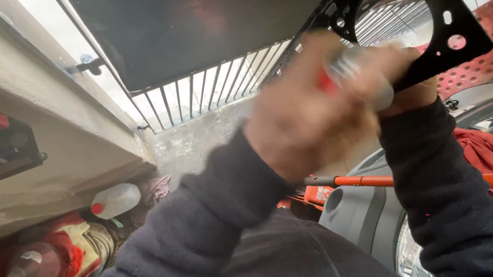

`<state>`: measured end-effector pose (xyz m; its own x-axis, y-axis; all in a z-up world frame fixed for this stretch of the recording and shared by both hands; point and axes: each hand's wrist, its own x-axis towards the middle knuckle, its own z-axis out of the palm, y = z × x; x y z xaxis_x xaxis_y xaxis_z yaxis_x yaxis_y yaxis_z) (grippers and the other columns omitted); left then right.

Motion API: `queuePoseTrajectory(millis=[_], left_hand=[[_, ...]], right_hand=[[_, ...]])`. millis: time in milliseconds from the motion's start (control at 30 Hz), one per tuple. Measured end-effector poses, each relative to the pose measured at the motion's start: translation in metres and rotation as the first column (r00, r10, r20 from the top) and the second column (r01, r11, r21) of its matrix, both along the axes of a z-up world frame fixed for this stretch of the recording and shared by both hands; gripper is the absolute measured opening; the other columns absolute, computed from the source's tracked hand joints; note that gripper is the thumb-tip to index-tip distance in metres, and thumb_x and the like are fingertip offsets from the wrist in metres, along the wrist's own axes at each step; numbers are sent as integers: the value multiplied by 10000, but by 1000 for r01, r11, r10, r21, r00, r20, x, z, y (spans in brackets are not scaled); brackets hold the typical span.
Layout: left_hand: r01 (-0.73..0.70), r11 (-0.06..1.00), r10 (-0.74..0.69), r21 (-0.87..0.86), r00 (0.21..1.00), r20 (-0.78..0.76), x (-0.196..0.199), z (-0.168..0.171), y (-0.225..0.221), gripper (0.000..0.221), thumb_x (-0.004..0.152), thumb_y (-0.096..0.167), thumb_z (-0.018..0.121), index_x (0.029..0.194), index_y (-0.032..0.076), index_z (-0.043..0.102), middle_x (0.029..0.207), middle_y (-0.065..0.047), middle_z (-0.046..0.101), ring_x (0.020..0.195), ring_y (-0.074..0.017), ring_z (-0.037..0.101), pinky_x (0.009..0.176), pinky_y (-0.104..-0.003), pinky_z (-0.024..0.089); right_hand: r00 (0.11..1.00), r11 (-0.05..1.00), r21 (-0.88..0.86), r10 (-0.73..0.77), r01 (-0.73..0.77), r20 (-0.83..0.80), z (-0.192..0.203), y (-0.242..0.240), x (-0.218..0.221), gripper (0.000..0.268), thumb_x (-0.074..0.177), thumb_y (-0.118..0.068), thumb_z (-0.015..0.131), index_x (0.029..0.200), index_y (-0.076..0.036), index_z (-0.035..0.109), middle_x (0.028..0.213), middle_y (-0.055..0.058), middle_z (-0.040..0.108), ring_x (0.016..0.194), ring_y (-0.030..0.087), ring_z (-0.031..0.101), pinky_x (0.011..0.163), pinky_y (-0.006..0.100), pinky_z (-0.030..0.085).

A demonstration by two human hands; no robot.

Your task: Applying a spray lubricant or cleaner to an engine head gasket in an auto repair setting.

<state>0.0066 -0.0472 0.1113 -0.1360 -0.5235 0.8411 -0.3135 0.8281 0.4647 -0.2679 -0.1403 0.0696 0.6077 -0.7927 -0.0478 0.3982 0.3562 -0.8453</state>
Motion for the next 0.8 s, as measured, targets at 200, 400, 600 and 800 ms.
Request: queuePoseTrajectory(millis=[200, 400, 600, 800], left_hand=[[-194, 980, 197, 40, 972, -127, 33, -11, -19, 669, 1036, 74, 708, 1514, 251, 275, 1326, -54, 490, 982, -167, 670, 839, -238, 671], [-97, 995, 97, 29, 995, -11, 23, 2, -11, 628, 1006, 143, 777, 1476, 191, 364, 1241, -146, 520, 837, -203, 685, 646, -311, 615], [-152, 966, 128, 211, 984, 123, 35, -53, -1, 649, 927, 156, 776, 1492, 180, 457, 1105, -149, 535, 756, -257, 677, 626, -373, 595], [-215, 952, 202, 217, 976, 82, 42, -38, 6, 651, 941, 112, 769, 1492, 165, 426, 1203, -167, 555, 806, -267, 698, 646, -360, 608]], right_hand=[[999, 999, -26, -46, 47, 19, -15, -2, -13, 524, 983, -396, 673, 1132, 107, 672, 856, 101, 613, 824, 200, 504, 776, 288, 392], [982, 994, 47, -87, 96, -167, 11, 8, 1, 466, 904, -434, 664, 968, 23, 599, 834, 82, 607, 899, 269, 519, 802, 340, 369], [988, 995, -28, -98, 95, -117, 4, 5, 1, 515, 899, -449, 694, 1047, 38, 612, 827, 47, 560, 783, 158, 427, 727, 275, 313], [995, 999, -42, 22, -26, -94, -6, -6, -20, 433, 955, -419, 649, 906, 3, 566, 854, 52, 580, 755, 150, 418, 697, 264, 306]])
